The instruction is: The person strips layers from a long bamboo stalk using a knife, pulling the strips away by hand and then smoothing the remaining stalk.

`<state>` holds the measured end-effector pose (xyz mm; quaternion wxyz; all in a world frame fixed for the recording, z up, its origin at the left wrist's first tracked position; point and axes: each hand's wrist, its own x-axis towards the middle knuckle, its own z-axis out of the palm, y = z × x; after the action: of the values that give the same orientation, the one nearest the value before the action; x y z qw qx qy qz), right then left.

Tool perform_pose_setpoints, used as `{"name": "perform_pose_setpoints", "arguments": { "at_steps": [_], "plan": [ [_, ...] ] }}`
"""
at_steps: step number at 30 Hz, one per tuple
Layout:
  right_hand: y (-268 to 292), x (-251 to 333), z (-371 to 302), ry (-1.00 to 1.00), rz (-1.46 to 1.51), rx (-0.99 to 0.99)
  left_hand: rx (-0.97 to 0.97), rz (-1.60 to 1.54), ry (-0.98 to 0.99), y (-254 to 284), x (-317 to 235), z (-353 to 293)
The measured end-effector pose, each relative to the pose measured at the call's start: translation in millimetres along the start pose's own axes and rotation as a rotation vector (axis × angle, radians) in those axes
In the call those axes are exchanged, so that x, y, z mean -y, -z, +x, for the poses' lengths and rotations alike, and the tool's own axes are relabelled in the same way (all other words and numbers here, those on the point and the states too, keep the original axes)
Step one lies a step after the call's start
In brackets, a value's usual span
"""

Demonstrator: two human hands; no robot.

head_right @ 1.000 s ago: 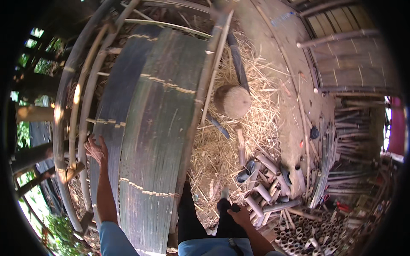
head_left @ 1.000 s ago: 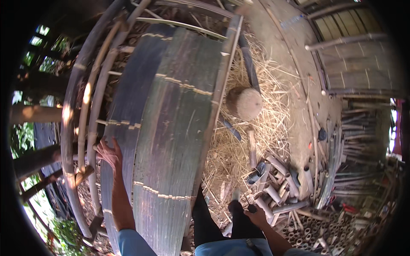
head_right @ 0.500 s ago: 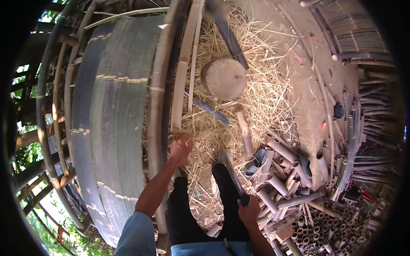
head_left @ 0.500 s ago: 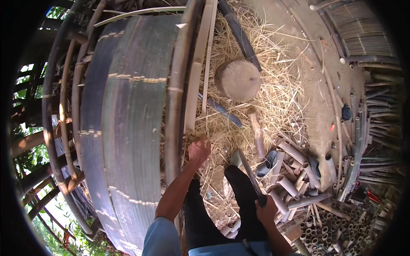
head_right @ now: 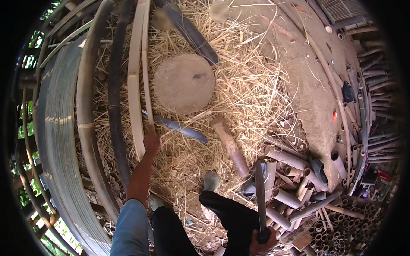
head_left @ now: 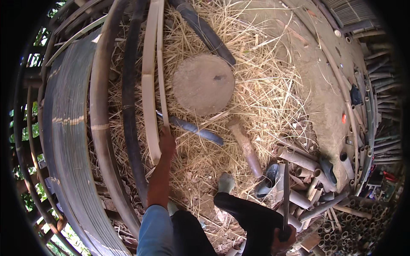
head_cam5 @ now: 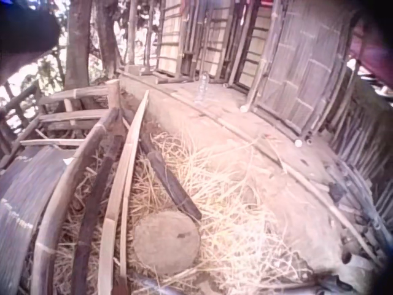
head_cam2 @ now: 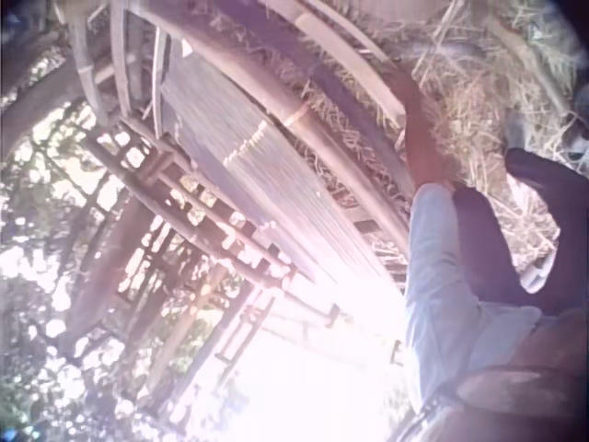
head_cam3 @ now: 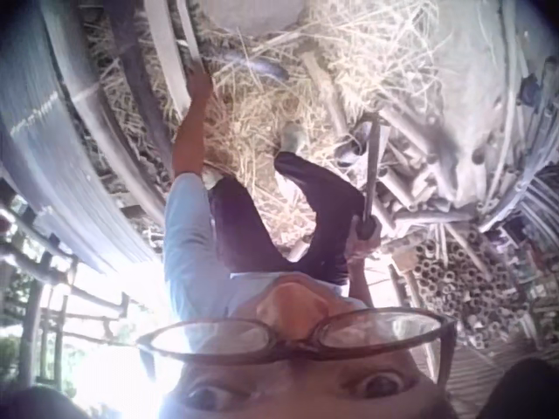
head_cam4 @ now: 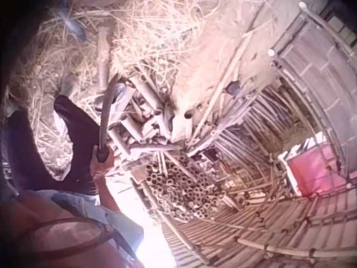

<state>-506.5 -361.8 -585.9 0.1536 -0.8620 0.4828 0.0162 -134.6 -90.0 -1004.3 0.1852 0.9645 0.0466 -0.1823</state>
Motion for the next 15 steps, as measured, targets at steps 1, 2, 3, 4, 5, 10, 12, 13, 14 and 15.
{"name": "perform_pose_setpoints", "arguments": {
  "at_steps": [1, 2, 3, 4, 5, 10, 12, 13, 14, 15],
  "plan": [
    [-2.7, -10.0, -0.7, 0.032, 0.034, -0.093, 0.071, -0.048, 0.049, 1.5, -16.0, -2.4],
    [-4.7, -17.1, -0.1, 0.070, 0.069, -0.185, 0.139, -0.095, 0.100, 6.2, -32.8, -3.8],
    [-6.3, -13.7, 0.4, 0.059, 0.057, -0.214, 0.192, -0.130, 0.229, 17.5, -47.7, -5.4],
    [-6.0, -2.0, 3.6, 0.078, 0.105, -0.183, 0.145, -0.103, 0.255, 37.6, -17.7, -2.6],
    [-4.5, 12.3, 7.2, 0.057, 0.124, -0.029, 0.066, -0.124, 0.195, 60.5, 12.8, -4.6],
    [2.2, 18.4, 11.3, 0.173, -0.016, 0.117, -0.253, -0.348, -0.123, 163.4, -51.0, -69.1],
    [19.6, 48.9, 15.3, 0.166, -0.014, 0.159, -0.254, -0.519, 0.007, 232.9, -84.2, -101.8],
    [20.1, 52.8, 18.0, 0.162, 0.033, 0.270, -0.219, -0.686, 0.135, 259.8, -89.6, -118.8],
    [15.2, 60.4, 21.9, 0.167, 0.083, 0.387, -0.222, -0.669, 0.132, 279.8, -82.0, -137.2],
    [8.8, 65.8, 25.7, 0.153, 0.044, 0.450, -0.217, -0.653, 0.127, 294.0, -73.4, -158.9]
  ]
}}
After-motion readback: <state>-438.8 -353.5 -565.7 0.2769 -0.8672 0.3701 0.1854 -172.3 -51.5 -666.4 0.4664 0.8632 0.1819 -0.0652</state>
